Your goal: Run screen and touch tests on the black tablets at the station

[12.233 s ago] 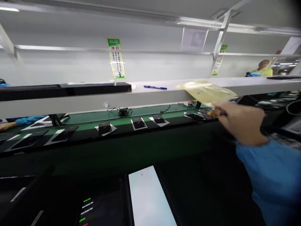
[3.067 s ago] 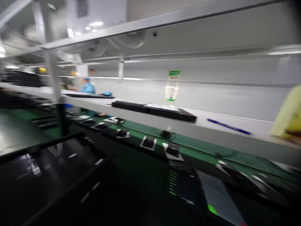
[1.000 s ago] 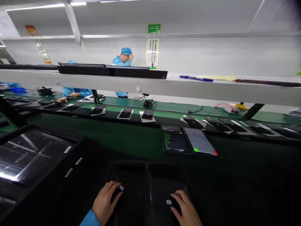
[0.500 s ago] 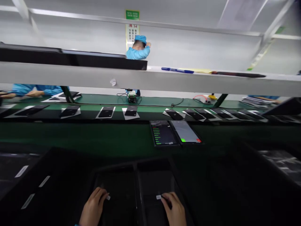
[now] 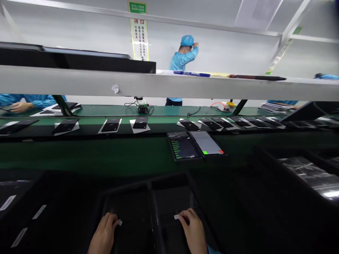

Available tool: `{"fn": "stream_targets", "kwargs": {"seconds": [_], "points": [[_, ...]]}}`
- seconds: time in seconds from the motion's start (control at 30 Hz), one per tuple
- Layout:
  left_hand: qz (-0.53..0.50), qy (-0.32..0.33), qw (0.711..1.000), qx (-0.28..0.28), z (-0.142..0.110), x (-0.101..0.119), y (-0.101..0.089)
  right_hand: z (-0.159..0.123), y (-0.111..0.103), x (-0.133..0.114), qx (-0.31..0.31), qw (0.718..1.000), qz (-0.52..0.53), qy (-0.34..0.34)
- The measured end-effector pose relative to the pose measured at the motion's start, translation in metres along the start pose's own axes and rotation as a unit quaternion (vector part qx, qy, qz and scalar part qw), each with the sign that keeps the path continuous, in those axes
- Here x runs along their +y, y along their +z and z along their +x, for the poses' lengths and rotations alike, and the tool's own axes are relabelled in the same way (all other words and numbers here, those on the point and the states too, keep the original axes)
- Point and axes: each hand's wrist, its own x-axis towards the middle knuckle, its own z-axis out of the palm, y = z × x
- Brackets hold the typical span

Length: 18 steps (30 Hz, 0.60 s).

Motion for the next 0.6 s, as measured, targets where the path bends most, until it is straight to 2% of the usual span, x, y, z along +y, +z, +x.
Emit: {"fn": "stream_targets", "kwargs": {"seconds": [0.27,0.47,0.6], "points": [[-0.033,-0.060,0.998,0.005,0.000,0.017,-0.017,-0.011,0.007,0.019,-0.012,1.000,-0.023,-0.004],[-0.059,-0.076,0.994,-0.053,0.009,0.024,-0.021,-0.004,0.003,0.015,-0.047,0.999,-0.020,-0.006],[-0.052,-0.069,0.993,-0.082,0.013,0.022,-0.023,0.003,0.000,0.010,-0.070,0.997,-0.013,-0.011]]}}
